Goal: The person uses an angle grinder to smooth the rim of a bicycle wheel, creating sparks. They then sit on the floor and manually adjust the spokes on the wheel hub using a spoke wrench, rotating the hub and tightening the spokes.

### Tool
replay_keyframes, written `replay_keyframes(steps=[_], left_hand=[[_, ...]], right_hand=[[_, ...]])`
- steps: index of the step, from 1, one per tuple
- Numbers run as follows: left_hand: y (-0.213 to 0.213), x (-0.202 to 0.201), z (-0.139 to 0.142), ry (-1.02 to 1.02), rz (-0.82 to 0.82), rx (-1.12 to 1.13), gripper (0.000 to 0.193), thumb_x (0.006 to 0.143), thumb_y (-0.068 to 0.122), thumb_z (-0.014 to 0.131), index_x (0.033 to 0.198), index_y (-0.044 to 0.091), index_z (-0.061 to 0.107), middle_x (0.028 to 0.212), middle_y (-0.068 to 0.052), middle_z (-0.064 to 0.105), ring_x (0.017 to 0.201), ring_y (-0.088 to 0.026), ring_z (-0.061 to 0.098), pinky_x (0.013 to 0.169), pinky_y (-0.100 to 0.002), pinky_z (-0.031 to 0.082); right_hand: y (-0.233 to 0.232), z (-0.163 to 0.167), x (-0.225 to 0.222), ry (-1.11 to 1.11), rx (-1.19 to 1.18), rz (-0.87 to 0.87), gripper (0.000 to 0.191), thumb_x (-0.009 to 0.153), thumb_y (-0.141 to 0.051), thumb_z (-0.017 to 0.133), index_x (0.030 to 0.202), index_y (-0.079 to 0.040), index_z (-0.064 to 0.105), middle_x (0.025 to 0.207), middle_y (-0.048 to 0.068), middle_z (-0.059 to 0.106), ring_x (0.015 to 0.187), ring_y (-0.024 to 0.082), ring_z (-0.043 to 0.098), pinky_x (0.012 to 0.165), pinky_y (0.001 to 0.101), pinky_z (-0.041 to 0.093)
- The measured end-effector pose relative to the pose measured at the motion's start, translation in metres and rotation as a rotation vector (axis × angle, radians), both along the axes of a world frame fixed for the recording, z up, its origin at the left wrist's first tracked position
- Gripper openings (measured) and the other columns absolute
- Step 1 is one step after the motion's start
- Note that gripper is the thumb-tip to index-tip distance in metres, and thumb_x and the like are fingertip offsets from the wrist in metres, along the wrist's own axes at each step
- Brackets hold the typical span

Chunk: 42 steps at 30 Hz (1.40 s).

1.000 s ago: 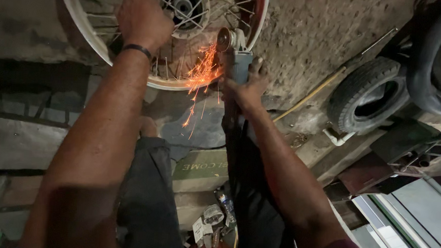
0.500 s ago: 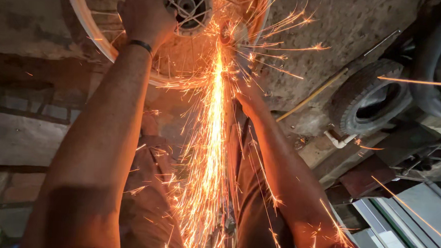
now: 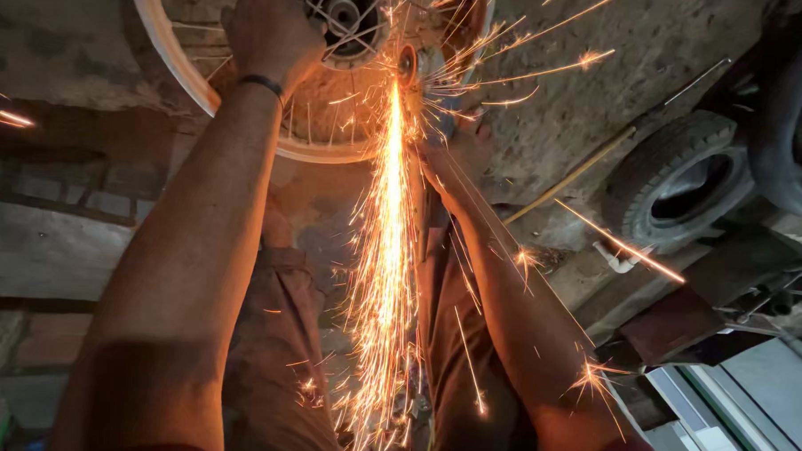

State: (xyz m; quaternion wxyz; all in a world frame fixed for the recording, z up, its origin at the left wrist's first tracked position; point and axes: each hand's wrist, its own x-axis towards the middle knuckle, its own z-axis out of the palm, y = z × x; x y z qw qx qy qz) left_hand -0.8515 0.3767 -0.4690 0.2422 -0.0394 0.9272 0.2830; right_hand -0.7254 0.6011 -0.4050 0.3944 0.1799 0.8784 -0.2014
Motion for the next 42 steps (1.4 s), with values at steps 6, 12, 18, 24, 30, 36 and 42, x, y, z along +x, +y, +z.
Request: replay_keyframes(steps=[6,12,18,24,30,36,42], left_hand=[[0.001,0.001,-0.003,0.0,0.006,0.009,0.038,0.078,0.016,0.081,0.112,0.006,0.068,0.099,-0.021,0.073,0.098,-0.047,0.067,0.084,-0.065,0.046],[-0.002,0.002,-0.003,-0.097,-0.012,-0.003,0.039,0.086,0.015,0.075,0.123,0.007,0.064,0.103,-0.025,0.07,0.098,-0.049,0.065,0.083,-0.063,0.049],[0.001,-0.003,0.001,0.0,-0.017,0.003,0.05,0.074,0.007,0.071,0.123,0.011,0.066,0.101,-0.022,0.073,0.097,-0.048,0.065,0.081,-0.062,0.049],[-0.002,-0.003,0.0,-0.096,0.02,0.004,0.042,0.081,0.012,0.072,0.122,0.013,0.067,0.105,-0.022,0.072,0.103,-0.046,0.065,0.088,-0.058,0.05],[0.001,-0.003,-0.004,-0.079,0.009,-0.009,0.048,0.074,0.017,0.08,0.119,0.011,0.066,0.099,-0.018,0.075,0.098,-0.043,0.068,0.083,-0.064,0.045],[-0.001,-0.001,-0.005,-0.083,-0.039,-0.011,0.057,0.082,0.023,0.082,0.133,0.009,0.06,0.101,-0.02,0.073,0.097,-0.045,0.067,0.081,-0.063,0.044],[0.0,-0.003,-0.005,-0.062,-0.032,-0.033,0.047,0.082,0.027,0.086,0.119,0.009,0.064,0.104,-0.017,0.074,0.099,-0.043,0.068,0.082,-0.063,0.045]], right_hand=[[-0.002,0.009,-0.006,0.016,0.133,-0.271,0.102,0.064,-0.05,0.09,0.141,0.004,0.05,0.131,0.029,0.062,0.115,0.042,0.064,0.095,0.0476,0.053],[0.006,-0.008,0.012,0.393,0.359,0.237,0.082,0.053,-0.065,0.091,0.106,-0.004,0.077,0.123,0.034,0.064,0.115,0.057,0.058,0.096,0.0586,0.048],[0.02,-0.011,-0.008,0.181,-0.085,-0.525,0.085,0.075,-0.051,0.087,0.121,0.014,0.06,0.095,0.027,0.072,0.085,0.04,0.072,0.072,0.0483,0.057],[0.016,-0.008,-0.029,0.01,-0.308,-0.881,0.043,0.082,-0.025,0.084,0.099,0.01,0.065,0.079,0.016,0.072,0.061,0.024,0.071,0.052,0.0392,0.059],[0.02,-0.013,-0.025,0.002,-0.459,-1.029,0.033,0.084,-0.017,0.076,0.109,0.001,0.065,0.088,0.016,0.07,0.062,0.025,0.07,0.052,0.042,0.06],[0.024,-0.02,-0.023,-0.079,-0.424,-0.95,0.043,0.085,-0.028,0.075,0.118,-0.001,0.065,0.101,0.011,0.07,0.082,0.021,0.068,0.069,0.0377,0.057],[0.026,-0.019,-0.02,-0.037,-0.34,-0.87,0.063,0.079,-0.04,0.076,0.125,0.0,0.062,0.111,0.016,0.069,0.094,0.026,0.068,0.079,0.0407,0.056]])
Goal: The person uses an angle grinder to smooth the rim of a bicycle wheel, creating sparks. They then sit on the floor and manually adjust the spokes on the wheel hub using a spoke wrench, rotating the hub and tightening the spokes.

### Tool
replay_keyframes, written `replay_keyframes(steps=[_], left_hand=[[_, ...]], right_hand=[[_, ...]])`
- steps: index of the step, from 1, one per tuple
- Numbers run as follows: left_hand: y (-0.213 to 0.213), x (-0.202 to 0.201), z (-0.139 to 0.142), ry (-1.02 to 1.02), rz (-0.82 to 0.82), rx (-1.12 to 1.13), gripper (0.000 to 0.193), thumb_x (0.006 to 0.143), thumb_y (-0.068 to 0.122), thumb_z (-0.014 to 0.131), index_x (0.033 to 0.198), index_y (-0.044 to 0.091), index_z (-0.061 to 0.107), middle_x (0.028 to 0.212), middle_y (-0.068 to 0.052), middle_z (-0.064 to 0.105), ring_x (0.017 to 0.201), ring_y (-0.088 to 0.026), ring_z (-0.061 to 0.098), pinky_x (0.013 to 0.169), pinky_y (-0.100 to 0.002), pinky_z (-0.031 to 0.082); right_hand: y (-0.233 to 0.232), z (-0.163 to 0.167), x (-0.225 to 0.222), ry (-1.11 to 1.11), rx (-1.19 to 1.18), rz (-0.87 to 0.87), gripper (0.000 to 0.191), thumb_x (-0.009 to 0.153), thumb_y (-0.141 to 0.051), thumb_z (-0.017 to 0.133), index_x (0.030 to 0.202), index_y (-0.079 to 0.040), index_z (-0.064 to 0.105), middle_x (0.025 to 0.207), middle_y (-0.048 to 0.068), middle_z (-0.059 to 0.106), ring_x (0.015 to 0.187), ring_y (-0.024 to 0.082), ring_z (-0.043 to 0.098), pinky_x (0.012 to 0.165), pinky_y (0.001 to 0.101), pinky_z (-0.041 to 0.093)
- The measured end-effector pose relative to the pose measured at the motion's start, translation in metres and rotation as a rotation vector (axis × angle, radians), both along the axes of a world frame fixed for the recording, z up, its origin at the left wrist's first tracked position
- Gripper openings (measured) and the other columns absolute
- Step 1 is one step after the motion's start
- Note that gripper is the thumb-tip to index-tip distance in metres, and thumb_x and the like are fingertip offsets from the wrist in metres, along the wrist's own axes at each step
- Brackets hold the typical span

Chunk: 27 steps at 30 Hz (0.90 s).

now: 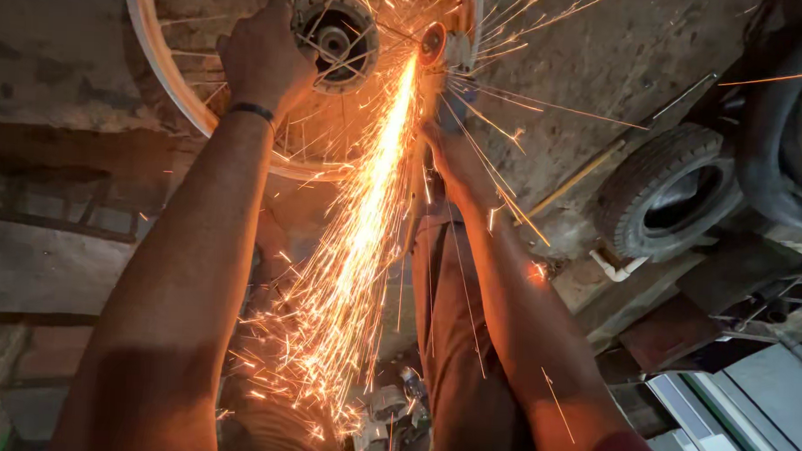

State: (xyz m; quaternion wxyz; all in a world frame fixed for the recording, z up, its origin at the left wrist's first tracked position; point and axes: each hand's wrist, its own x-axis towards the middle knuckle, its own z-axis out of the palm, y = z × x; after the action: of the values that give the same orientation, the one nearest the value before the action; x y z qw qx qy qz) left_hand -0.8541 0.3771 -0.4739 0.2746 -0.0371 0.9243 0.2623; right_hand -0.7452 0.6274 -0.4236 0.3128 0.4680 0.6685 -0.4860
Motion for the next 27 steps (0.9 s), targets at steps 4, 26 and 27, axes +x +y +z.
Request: replay_keyframes(steps=[4,26,27], left_hand=[[-0.001,0.0,0.004,0.01,0.023,0.027,0.053,0.079,0.023,0.086,0.125,0.01,0.063,0.102,-0.019,0.074,0.097,-0.045,0.067,0.082,-0.063,0.045],[-0.016,0.007,-0.002,0.269,-0.414,-0.199,0.069,0.073,0.01,0.075,0.14,0.0,0.066,0.081,-0.022,0.07,0.085,-0.041,0.067,0.103,-0.066,0.039],[-0.017,0.006,-0.001,0.283,-0.389,-0.16,0.064,0.072,0.009,0.075,0.136,0.002,0.068,0.084,-0.022,0.07,0.087,-0.041,0.067,0.102,-0.066,0.039]], right_hand=[[0.0,0.002,-0.001,-0.008,0.026,0.032,0.076,0.074,-0.048,0.077,0.13,0.0,0.06,0.117,0.019,0.069,0.102,0.03,0.068,0.086,0.0428,0.055],[0.017,-0.001,0.03,0.03,-0.07,-0.021,0.034,0.084,-0.013,0.081,0.106,0.004,0.061,0.076,0.011,0.069,0.057,0.022,0.067,0.051,0.0385,0.058],[0.017,-0.001,0.029,0.026,-0.064,-0.002,0.034,0.084,-0.013,0.081,0.107,0.003,0.061,0.075,0.011,0.069,0.057,0.022,0.068,0.051,0.0383,0.058]])
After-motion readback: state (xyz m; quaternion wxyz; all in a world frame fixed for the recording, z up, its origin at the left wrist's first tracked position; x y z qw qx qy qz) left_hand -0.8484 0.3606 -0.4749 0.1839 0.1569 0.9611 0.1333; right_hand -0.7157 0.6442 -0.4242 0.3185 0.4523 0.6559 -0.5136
